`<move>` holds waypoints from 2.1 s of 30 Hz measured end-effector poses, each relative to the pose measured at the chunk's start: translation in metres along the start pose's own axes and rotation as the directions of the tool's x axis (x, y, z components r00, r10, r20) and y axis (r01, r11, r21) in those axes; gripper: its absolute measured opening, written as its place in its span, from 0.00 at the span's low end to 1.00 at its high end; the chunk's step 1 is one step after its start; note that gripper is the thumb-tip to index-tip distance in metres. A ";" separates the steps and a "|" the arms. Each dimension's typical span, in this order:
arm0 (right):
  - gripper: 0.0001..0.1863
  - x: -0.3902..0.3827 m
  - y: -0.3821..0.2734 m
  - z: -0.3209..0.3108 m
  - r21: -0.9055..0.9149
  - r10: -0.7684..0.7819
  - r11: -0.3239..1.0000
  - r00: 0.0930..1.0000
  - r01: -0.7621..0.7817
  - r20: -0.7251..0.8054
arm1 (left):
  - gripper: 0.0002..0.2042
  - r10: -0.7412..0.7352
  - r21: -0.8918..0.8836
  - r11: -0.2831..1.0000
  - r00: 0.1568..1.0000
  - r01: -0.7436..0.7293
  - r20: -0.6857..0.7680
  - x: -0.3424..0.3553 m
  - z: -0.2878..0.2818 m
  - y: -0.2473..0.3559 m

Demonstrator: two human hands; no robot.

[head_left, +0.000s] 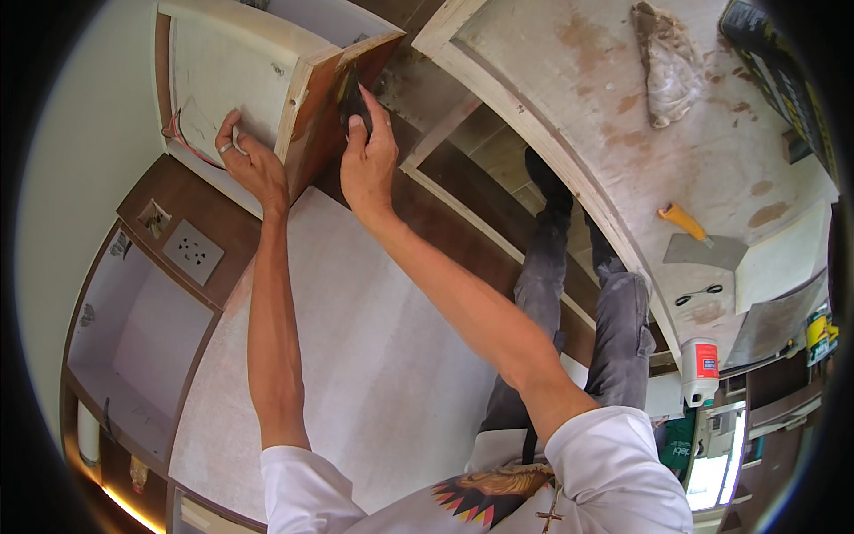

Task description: The person pours a liquid finish from a can onto a sanding block and rubs it onto a flat wooden board. They then apply the finish to the edges of a wooden cabinet frame, repeatedly dipping the sanding block into the can to reload the finish.

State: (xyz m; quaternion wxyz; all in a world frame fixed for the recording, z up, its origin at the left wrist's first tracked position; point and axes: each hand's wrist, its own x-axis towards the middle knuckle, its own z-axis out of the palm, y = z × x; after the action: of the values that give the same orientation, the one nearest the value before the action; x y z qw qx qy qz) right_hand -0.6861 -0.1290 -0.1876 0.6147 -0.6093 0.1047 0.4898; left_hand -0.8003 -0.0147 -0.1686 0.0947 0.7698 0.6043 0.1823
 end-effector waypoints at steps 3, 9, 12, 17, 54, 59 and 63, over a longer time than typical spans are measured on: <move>0.22 -0.009 0.000 -0.005 0.012 -0.020 1.000 1.000 0.020 -0.020 | 0.17 0.016 -0.056 0.998 0.999 -0.018 -0.032 -0.001 0.002 -0.001; 0.22 -0.015 0.006 0.001 -0.033 -0.113 0.993 0.993 0.112 -0.039 | 0.17 0.007 -0.021 1.000 0.999 -0.008 -0.036 -0.002 0.002 0.001; 0.22 0.002 0.021 -0.004 0.085 0.009 0.996 0.999 -0.005 -0.044 | 0.17 -0.021 -0.051 0.998 1.000 0.021 0.000 -0.002 0.000 0.008; 0.23 0.010 0.017 0.002 0.142 0.129 0.981 0.991 -0.132 0.028 | 0.17 0.008 -0.046 0.999 1.000 -0.008 -0.011 0.000 0.000 0.005; 0.23 -0.025 -0.074 -0.007 0.086 -0.090 0.992 0.996 0.089 0.008 | 0.17 0.072 -0.041 0.996 0.996 -0.074 -0.059 -0.001 0.000 -0.003; 0.24 -0.024 -0.086 0.001 -0.008 -0.077 0.997 0.997 0.077 -0.016 | 0.17 0.057 -0.036 0.998 0.997 -0.059 -0.048 0.001 0.001 0.000; 0.24 -0.024 -0.080 -0.004 -0.168 -0.283 0.946 0.959 0.277 -0.014 | 0.17 0.039 -0.033 0.999 0.999 -0.040 -0.035 -0.002 0.000 -0.001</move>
State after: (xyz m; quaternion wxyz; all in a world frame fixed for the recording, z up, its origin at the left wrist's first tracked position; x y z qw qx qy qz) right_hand -0.6379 -0.1258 -0.1192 0.6235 -0.6757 -0.0122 0.3930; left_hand -0.8017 -0.0159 -0.1689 0.0935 0.7767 0.5873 0.2074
